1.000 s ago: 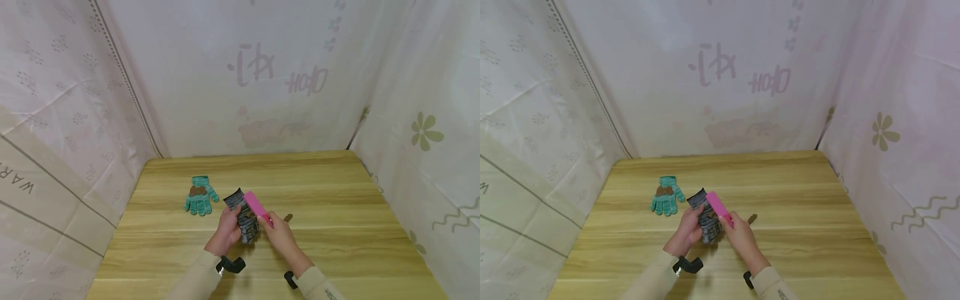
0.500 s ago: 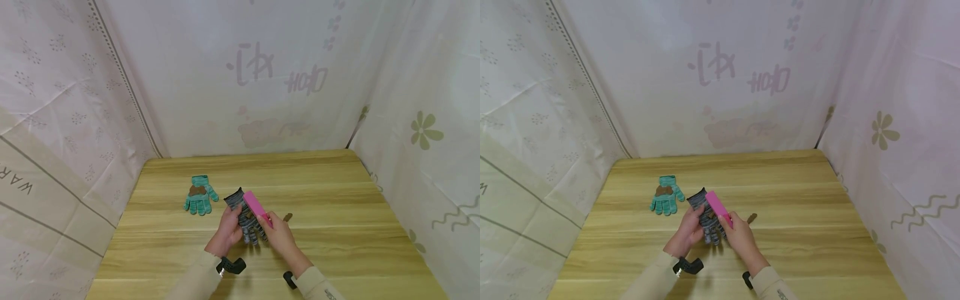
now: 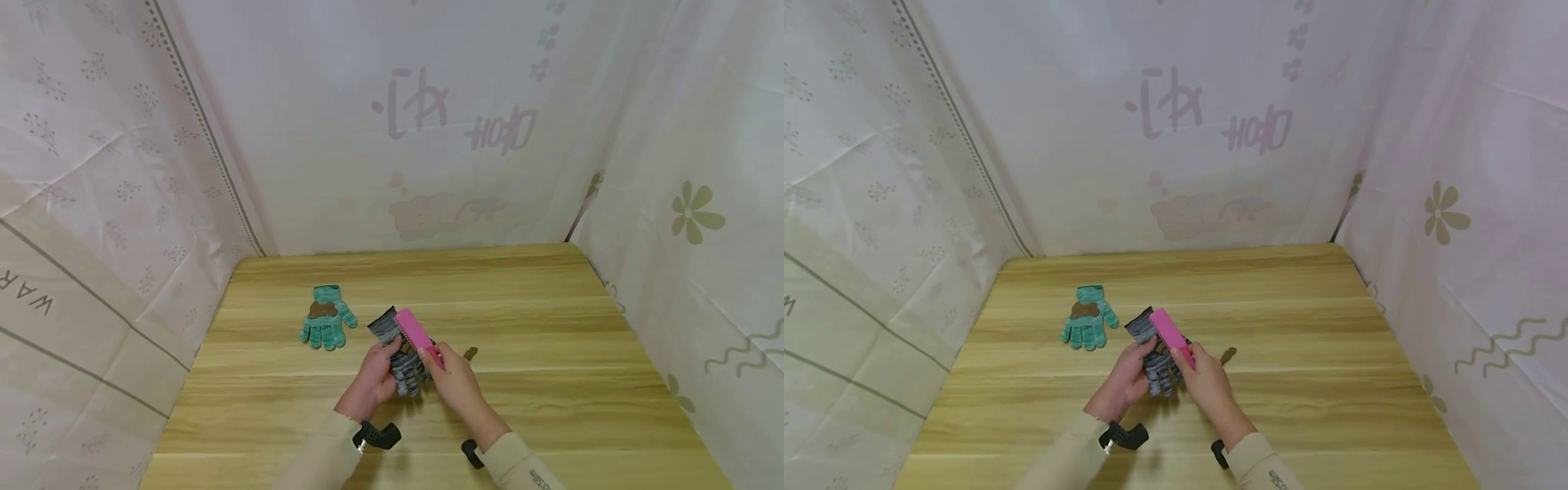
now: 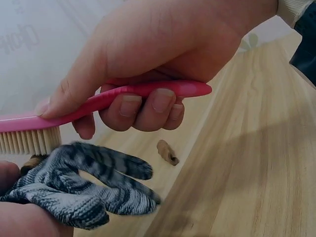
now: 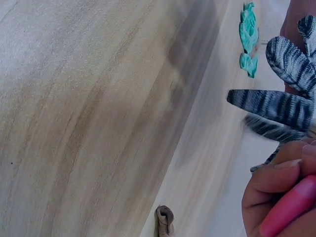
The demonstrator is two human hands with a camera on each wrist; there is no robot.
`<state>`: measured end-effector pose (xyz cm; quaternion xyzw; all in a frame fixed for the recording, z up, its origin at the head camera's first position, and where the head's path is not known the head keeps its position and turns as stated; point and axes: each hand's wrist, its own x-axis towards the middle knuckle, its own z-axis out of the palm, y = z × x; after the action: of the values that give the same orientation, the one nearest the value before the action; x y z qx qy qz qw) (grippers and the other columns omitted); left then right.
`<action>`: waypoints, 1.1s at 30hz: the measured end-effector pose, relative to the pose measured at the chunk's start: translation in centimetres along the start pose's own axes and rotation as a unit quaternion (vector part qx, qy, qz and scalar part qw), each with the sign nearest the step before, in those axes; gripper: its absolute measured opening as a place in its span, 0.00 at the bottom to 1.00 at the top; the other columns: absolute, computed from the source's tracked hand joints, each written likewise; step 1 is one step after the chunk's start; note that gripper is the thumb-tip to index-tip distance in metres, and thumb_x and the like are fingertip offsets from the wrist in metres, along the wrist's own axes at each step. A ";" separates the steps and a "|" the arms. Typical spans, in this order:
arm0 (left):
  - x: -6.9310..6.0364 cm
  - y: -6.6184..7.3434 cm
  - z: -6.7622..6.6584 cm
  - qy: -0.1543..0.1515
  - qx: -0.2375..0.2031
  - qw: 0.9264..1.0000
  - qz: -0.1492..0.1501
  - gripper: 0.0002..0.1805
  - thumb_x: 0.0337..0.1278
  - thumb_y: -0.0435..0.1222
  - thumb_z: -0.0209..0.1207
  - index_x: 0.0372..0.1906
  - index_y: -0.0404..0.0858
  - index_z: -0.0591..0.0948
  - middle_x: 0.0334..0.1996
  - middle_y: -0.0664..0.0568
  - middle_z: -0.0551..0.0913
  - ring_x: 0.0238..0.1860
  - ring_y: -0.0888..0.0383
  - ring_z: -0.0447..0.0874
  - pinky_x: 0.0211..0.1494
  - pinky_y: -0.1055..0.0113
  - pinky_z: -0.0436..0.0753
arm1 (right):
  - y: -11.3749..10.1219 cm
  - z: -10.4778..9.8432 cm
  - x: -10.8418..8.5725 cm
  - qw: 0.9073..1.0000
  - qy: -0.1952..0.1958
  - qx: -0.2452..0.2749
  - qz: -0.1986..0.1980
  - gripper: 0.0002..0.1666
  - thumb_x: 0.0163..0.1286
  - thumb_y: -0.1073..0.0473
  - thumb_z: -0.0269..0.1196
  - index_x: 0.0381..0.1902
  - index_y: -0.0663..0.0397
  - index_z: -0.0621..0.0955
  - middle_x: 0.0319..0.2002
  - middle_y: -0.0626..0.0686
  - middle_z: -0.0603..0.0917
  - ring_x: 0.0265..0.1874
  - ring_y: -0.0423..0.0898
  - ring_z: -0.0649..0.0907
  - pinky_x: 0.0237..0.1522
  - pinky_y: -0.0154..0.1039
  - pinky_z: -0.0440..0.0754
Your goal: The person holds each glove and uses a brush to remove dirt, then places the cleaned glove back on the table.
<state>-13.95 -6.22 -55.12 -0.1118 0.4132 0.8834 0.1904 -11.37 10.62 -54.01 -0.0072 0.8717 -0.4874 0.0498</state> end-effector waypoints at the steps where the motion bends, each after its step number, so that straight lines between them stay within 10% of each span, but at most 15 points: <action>1: 0.0 0.0 0.0 -0.002 0.002 1.000 0.000 0.17 0.81 0.38 0.45 0.63 0.33 0.68 0.42 0.56 0.84 0.46 0.64 0.84 0.51 0.69 0.83 | -0.1 0.0 0.0 1.000 0.001 0.002 0.001 0.25 0.76 0.35 0.55 0.44 0.51 0.79 0.21 0.48 0.73 0.18 0.43 0.69 0.19 0.35 0.66; 33: 0.0 0.1 0.3 0.065 0.054 0.996 0.020 0.17 0.82 0.41 0.44 0.60 0.33 0.70 0.39 0.58 0.80 0.43 0.64 0.81 0.48 0.71 0.80 | -0.1 -0.6 0.1 0.999 -0.021 -0.038 0.008 0.18 0.76 0.39 0.58 0.40 0.47 0.77 0.20 0.47 0.69 0.19 0.42 0.67 0.22 0.35 0.65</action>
<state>-13.98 -6.07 -54.88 -0.1505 0.4740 0.8542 0.1515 -11.52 11.01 -53.62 -0.0128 0.8882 -0.4535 0.0719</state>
